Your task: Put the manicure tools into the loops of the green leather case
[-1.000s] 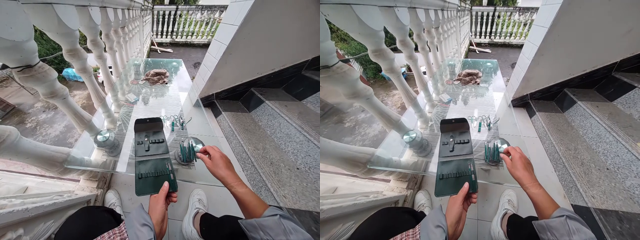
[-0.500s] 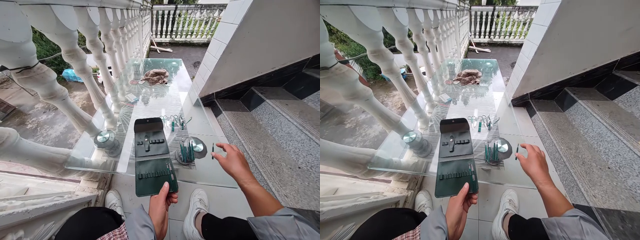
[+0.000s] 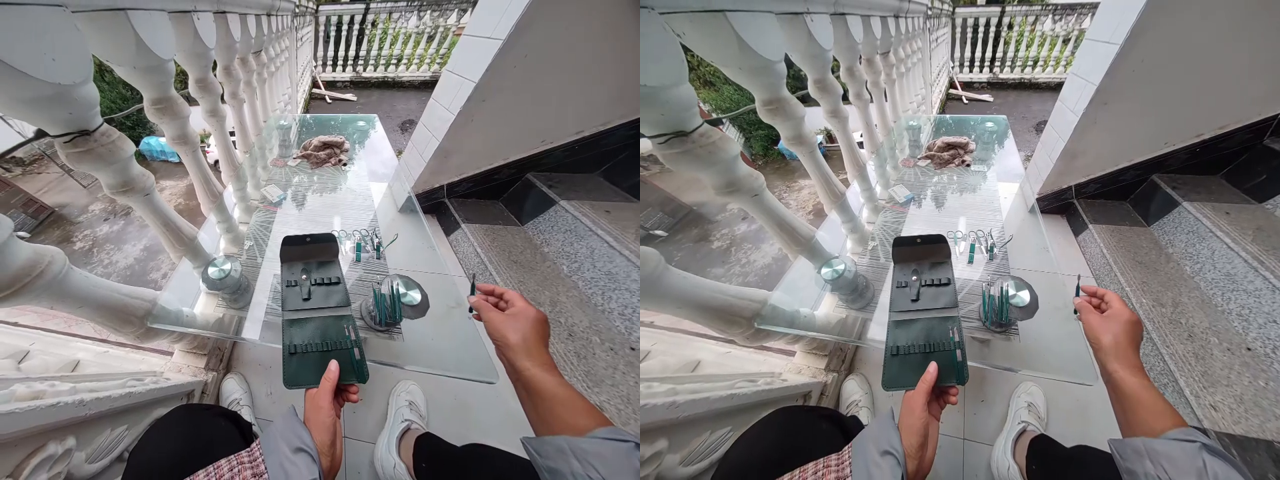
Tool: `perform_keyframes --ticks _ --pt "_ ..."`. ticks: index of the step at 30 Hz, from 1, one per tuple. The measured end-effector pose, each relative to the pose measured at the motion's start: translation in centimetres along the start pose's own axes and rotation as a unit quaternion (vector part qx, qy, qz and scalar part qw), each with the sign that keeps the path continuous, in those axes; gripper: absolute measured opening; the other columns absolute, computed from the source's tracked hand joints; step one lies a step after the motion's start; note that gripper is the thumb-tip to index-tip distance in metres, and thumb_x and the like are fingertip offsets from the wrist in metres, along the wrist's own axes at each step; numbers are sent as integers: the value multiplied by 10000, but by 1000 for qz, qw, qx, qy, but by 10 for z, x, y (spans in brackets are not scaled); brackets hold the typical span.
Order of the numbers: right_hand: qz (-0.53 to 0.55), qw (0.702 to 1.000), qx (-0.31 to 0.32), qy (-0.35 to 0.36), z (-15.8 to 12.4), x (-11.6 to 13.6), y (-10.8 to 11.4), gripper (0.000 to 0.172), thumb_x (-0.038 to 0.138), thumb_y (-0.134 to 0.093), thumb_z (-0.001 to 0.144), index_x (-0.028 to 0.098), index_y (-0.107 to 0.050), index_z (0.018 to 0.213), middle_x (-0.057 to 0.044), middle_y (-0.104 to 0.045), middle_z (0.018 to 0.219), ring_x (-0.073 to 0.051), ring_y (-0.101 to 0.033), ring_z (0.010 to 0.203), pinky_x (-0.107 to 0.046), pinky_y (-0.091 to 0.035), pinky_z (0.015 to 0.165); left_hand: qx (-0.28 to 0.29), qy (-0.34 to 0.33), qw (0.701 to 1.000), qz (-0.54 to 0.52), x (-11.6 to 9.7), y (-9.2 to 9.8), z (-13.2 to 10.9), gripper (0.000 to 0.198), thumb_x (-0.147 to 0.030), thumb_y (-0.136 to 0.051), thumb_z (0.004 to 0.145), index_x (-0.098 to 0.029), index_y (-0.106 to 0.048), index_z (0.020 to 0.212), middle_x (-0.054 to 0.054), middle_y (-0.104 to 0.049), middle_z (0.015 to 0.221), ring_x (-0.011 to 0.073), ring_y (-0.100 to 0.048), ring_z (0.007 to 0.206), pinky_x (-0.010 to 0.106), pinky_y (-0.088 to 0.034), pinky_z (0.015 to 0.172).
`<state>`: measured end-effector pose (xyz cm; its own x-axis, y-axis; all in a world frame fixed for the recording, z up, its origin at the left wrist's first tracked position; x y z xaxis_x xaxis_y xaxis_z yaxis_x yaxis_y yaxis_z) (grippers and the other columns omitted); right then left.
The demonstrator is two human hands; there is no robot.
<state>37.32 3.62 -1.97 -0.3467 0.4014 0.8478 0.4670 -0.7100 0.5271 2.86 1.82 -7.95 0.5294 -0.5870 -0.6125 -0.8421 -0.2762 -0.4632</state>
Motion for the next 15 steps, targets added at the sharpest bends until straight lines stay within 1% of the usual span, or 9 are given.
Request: perform_keyframes --ticks 1,2,4,5,6,8,9,11,15 --pt "36 999 4 -15 -13 12 -2 349 375 -627 631 187 -627 925 -39 -627 755 -150 -568 609 -307 -501 585 -3 1 1000 3 0 1 0 471 -530 -785 582 -120 -644 765 50 -633 645 159 -560 579 288 -468 581" --pt "56 998 36 -14 -28 28 -9 361 387 -644 627 185 -633 925 -38 -632 771 -146 -565 613 -304 -500 596 -4 3 1000 6 0 1 0 464 -534 -776 594 -119 -649 757 55 -633 642 163 -559 584 291 -466 586" --pt "64 984 164 -15 -70 56 -33 363 397 -665 626 173 -642 912 -33 -631 751 -133 -543 580 -303 -495 597 -1 5 1000 13 1 1 0 432 -524 -763 619 -124 -660 742 62 -634 646 171 -556 594 296 -461 593" --pt "59 967 248 -20 -94 65 -48 340 395 -648 654 175 -641 913 -29 -632 757 -127 -538 578 -296 -492 595 2 4 1000 14 1 0 0 410 -516 -759 629 -130 -663 734 63 -633 649 176 -555 599 299 -458 595" --pt "59 943 327 -24 -118 73 -62 310 390 -623 678 176 -636 901 -20 -620 729 -129 -536 579 -285 -482 571 6 1 1000 14 1 0 0 389 -505 -757 637 -139 -666 730 63 -634 658 179 -553 604 301 -455 595" --pt "67 904 422 -20 -157 81 -81 243 372 -578 703 179 -621 845 -5 -585 685 -132 -523 598 -253 -443 517 12 -7 1000 12 -1 -1 0 355 -489 -753 649 -156 -670 742 62 -635 684 185 -549 612 306 -449 595" --pt "58 891 450 -21 -170 81 -87 216 359 -559 716 181 -613 825 1 -573 668 -129 -511 600 -242 -423 503 14 -11 1000 13 -1 -2 0 345 -484 -748 657 -162 -672 754 62 -636 697 188 -547 616 309 -447 598" --pt "35 875 482 -26 -183 76 -93 184 340 -526 738 186 -600 806 12 -551 640 -122 -484 593 -229 -392 489 17 -16 1000 20 -2 -3 -1 333 -480 -733 673 -169 -672 777 62 -637 719 193 -548 624 314 -444 609" --pt "-14 866 500 -14 -184 69 -93 157 322 -487 766 198 -584 765 18 -527 627 -120 -463 597 -223 -376 484 23 -14 999 38 -2 -4 -2 332 -492 -704 696 -165 -675 749 68 -639 721 196 -552 637 315 -440 632"
Point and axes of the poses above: each hand's wrist, its own z-axis towards the middle knuckle, its own y-axis out of the back of the hand, x = y × z, the point moved 7 cm from there along z, towards the middle knuckle
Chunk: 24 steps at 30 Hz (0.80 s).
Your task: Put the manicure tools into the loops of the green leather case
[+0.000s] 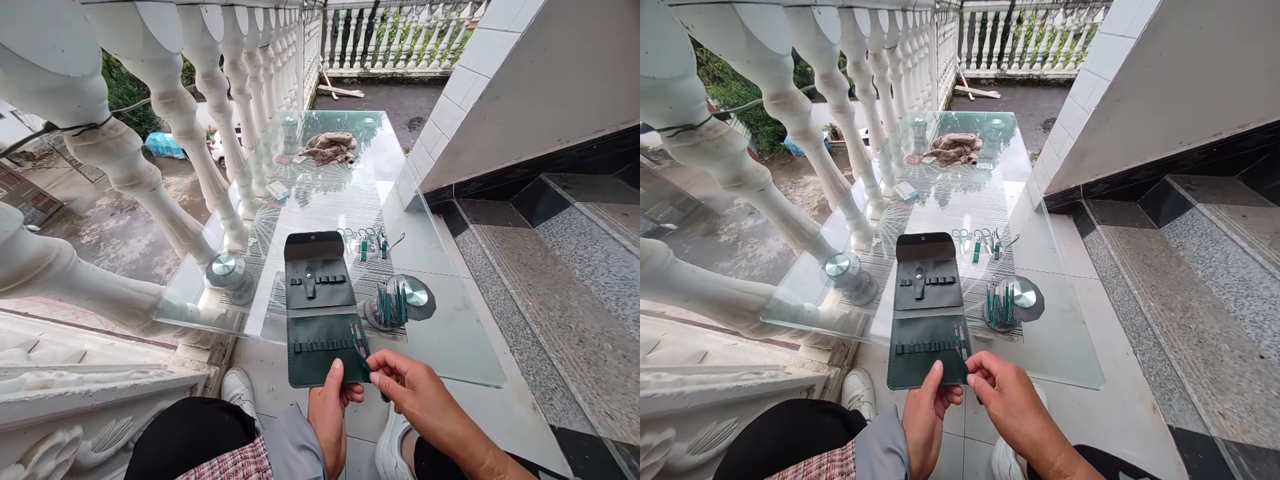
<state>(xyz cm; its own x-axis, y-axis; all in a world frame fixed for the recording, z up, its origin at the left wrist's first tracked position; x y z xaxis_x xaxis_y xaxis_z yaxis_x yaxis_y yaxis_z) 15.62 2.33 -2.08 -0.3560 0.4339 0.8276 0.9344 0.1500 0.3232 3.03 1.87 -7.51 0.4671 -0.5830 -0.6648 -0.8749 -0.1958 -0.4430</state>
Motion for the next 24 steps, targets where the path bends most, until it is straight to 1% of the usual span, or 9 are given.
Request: perform_keyframes --ticks 2,4,7,9,12,17,21,24 --pt "-9 1000 -4 6 -1 0 1 134 314 -488 761 207 -569 774 26 -513 630 -118 -464 593 -218 -373 469 0 10 1000 -1 2 0 -1 360 -507 -700 695 -149 -681 728 77 -642 711 194 -553 640 313 -442 646" --pt "10 1000 -6 -1 0 -2 0 132 309 -498 743 218 -543 826 45 -482 607 -113 -455 557 -212 -363 434 -1 18 1000 -7 3 0 -1 396 -518 -705 687 -123 -682 717 84 -641 694 189 -555 643 308 -445 653" --pt "62 997 -16 -35 1 -8 -3 215 331 -520 703 229 -489 890 72 -444 580 -113 -453 507 -207 -355 376 -2 18 1000 -16 4 -1 0 432 -517 -723 669 -93 -680 735 84 -641 688 175 -554 637 293 -445 634" --pt "87 995 -23 -52 2 -11 -5 250 355 -539 678 231 -462 880 82 -437 574 -111 -458 486 -210 -369 359 -1 17 1000 -21 4 -1 0 443 -516 -733 657 -87 -679 754 83 -642 699 167 -550 627 288 -444 621" --pt "115 991 -32 -60 3 -15 -7 274 368 -560 661 232 -431 861 91 -436 584 -101 -462 468 -221 -402 366 -2 17 1000 -23 4 0 1 464 -529 -739 642 -86 -679 765 82 -642 702 167 -552 627 289 -443 619" --pt "132 989 -54 -29 1 -17 -13 244 335 -552 709 229 -426 889 78 -447 631 -101 -492 496 -238 -447 408 2 18 1000 -8 5 0 0 479 -554 -712 663 -81 -682 727 82 -628 664 166 -547 627 291 -437 646" --pt "103 989 -110 -9 -1 -16 -9 181 294 -563 708 225 -471 849 50 -444 700 -100 -503 534 -237 -467 432 3 12 1000 -8 5 -1 0 468 -550 -725 649 -95 -679 748 71 -624 685 163 -542 626 292 -434 639" --pt "94 986 -138 2 0 -14 -5 166 297 -589 687 222 -491 799 25 -445 760 -110 -500 581 -241 -478 427 1 22 1000 -4 7 -1 1 488 -567 -735 625 -90 -668 702 79 -617 664 174 -548 642 300 -438 650"
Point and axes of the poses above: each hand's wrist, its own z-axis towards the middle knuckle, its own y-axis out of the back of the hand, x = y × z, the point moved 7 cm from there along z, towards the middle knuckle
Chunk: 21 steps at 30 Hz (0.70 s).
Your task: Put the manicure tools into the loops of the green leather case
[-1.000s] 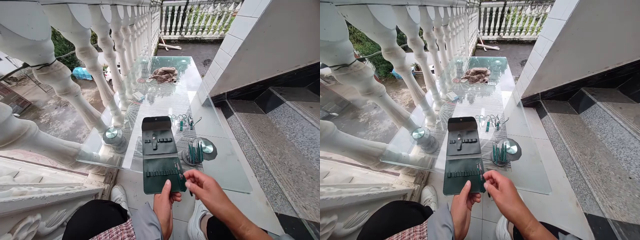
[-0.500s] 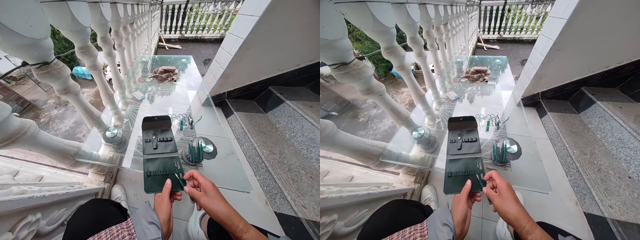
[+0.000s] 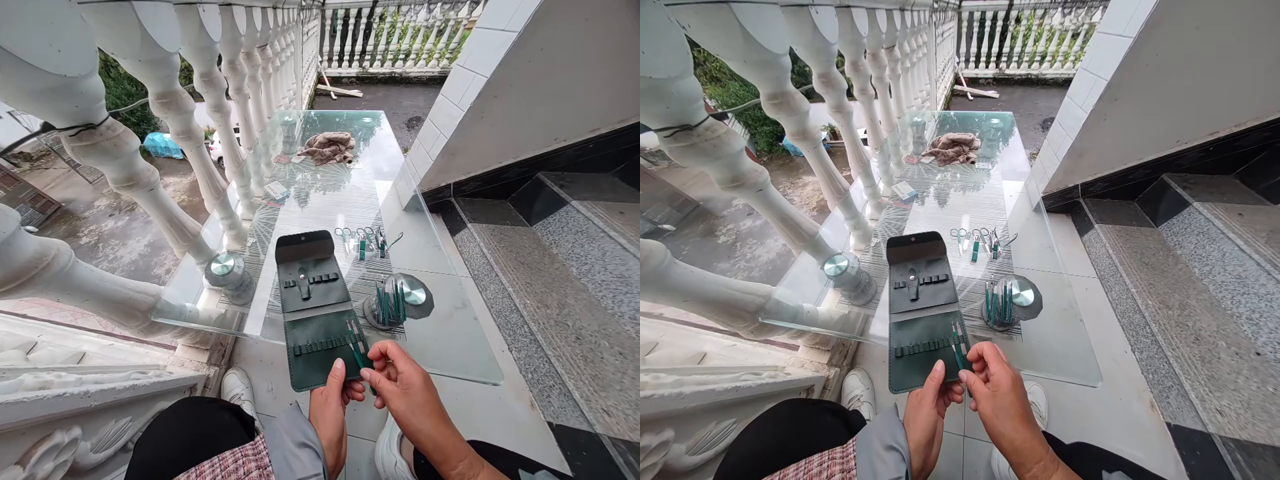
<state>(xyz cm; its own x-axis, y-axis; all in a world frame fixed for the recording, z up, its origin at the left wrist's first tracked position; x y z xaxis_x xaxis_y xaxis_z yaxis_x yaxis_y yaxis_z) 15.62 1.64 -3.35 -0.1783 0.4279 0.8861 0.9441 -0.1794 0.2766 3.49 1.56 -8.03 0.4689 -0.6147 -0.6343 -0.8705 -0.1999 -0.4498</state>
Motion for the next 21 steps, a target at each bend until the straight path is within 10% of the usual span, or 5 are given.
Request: perform_keyframes --ticks 14,21 --pt "-98 982 134 95 -11 18 -5 145 102 -511 680 227 -482 749 -5 -478 867 -134 -562 780 -242 -515 663 17 -3 1000 -15 -9 -7 -4 433 -538 -709 673 -117 -640 745 72 -616 696 196 -580 697 312 -439 686" --pt "-267 929 63 248 -16 22 -7 203 43 -417 758 232 -451 823 -7 -473 835 -119 -494 643 -263 -445 593 29 -23 999 -34 -11 -8 -3 383 -477 -723 688 -125 -638 816 66 -618 766 163 -543 664 295 -432 657"
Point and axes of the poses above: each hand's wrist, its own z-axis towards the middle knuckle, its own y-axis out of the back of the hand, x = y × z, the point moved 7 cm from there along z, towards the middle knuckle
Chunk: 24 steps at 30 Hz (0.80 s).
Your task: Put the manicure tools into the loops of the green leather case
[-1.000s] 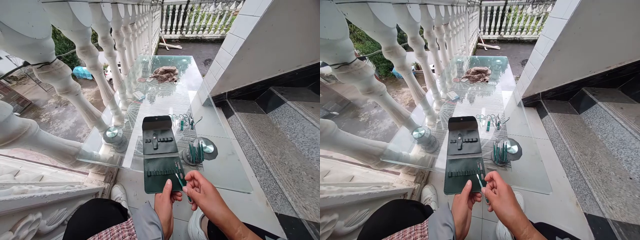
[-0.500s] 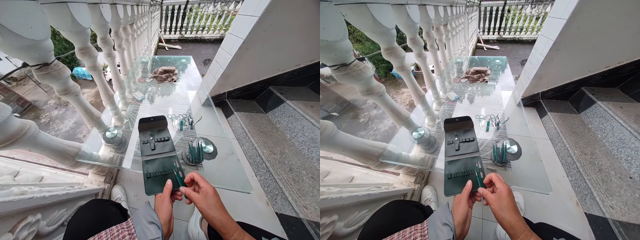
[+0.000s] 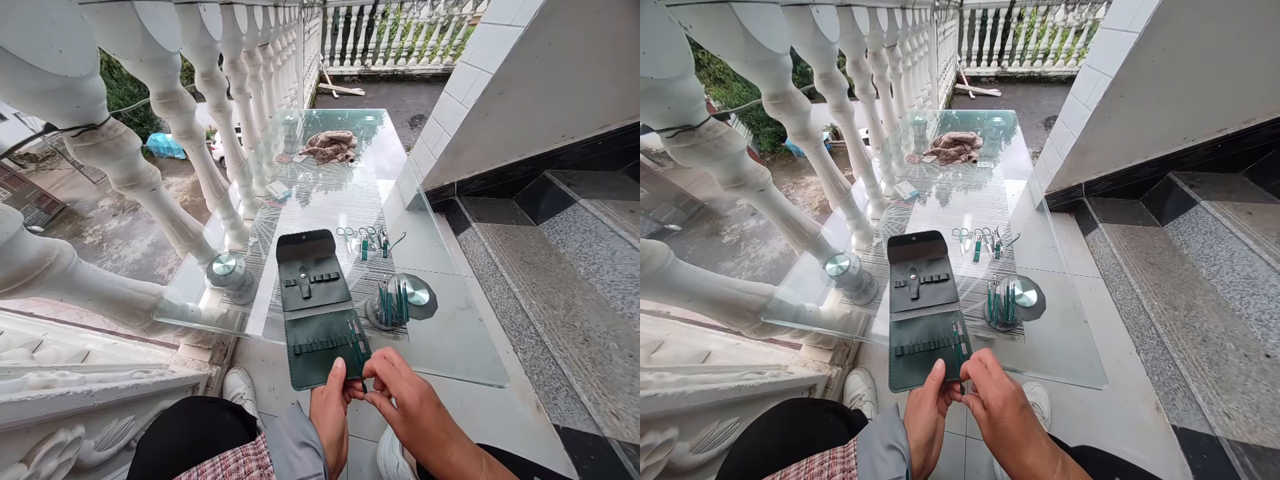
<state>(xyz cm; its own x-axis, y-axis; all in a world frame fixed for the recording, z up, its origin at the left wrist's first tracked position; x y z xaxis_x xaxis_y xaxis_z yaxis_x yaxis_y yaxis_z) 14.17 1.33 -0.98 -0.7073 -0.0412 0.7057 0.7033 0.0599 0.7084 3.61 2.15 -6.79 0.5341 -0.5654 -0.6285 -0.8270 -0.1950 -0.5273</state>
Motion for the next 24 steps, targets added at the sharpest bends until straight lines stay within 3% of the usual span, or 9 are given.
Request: perform_keyframes --ticks 5,10,16,24 --pt "-33 999 -25 -10 1 0 5 188 100 -488 756 237 -448 879 -2 -477 815 -130 -480 641 -267 -431 585 4 -9 1000 -8 -1 0 0 387 -464 -725 695 -123 -628 851 67 -606 785 153 -520 664 280 -426 634" --pt "-2 996 -25 -83 6 -4 6 136 190 -522 755 237 -464 869 1 -517 801 -129 -473 608 -275 -440 589 17 -3 1000 3 0 -2 -1 433 -479 -707 710 -100 -636 909 91 -620 820 165 -547 674 292 -433 666" --pt "24 987 -11 -158 10 -12 4 133 202 -500 720 237 -445 836 9 -517 767 -145 -508 669 -278 -434 612 4 15 999 28 7 2 1 415 -530 -703 682 -123 -646 744 76 -613 723 175 -536 660 300 -431 671" --pt "6 985 2 -170 12 -15 3 118 208 -495 709 241 -431 802 33 -488 699 -137 -477 618 -272 -397 593 -5 27 999 36 9 4 2 407 -543 -711 660 -141 -646 680 59 -606 681 180 -530 653 319 -439 687"
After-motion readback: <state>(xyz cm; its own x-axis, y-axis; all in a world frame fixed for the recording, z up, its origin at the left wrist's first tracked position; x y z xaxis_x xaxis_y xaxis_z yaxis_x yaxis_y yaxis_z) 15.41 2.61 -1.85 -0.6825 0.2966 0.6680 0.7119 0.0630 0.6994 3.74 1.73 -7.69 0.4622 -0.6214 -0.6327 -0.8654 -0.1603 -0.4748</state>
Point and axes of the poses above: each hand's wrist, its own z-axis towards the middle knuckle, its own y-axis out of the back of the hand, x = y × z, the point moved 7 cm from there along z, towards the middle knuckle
